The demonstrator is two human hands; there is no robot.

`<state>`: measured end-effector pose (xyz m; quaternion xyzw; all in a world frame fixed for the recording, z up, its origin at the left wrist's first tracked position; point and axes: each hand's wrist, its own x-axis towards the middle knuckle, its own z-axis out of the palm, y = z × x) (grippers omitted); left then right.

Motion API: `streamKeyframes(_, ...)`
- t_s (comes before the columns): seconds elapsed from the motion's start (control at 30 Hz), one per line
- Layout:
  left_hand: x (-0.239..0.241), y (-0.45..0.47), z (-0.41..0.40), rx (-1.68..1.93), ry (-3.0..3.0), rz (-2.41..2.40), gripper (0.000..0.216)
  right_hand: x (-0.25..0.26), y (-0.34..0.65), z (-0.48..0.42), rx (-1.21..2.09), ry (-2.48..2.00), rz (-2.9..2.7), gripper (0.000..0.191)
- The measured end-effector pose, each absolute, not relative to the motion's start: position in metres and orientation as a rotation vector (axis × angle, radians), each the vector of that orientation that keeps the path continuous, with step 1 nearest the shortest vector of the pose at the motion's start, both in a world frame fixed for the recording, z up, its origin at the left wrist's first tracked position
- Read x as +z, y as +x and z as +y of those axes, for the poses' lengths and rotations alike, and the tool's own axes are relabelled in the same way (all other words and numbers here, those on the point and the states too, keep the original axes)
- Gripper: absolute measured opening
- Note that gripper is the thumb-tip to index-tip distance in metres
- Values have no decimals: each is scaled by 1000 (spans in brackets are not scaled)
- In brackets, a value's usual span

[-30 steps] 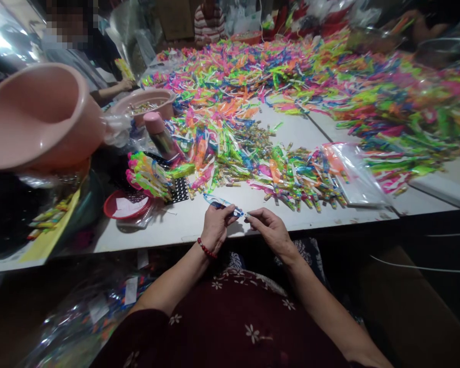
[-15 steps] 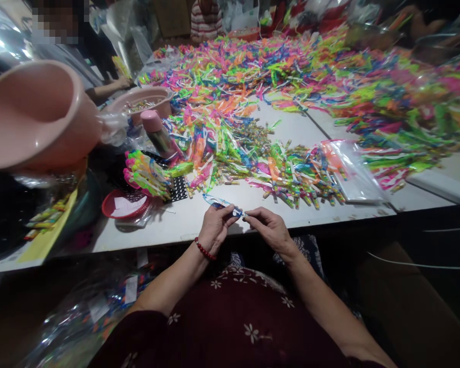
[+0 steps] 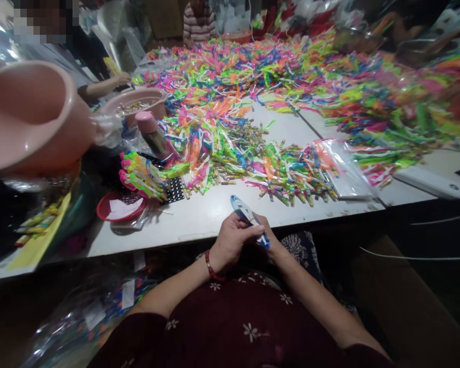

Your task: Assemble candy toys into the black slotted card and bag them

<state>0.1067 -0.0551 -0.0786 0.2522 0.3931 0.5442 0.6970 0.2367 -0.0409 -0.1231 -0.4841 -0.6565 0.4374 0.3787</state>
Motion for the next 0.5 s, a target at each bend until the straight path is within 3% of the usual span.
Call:
streamKeyframes(0.17,-77,85,-25,1442,374,1064,39,-113,242,-41,1085,-1230,-1555,32)
streamKeyframes(0.5,-88,60,-42,1176,583,958,53,-113,250,-43,1546,-1066,-1183,34)
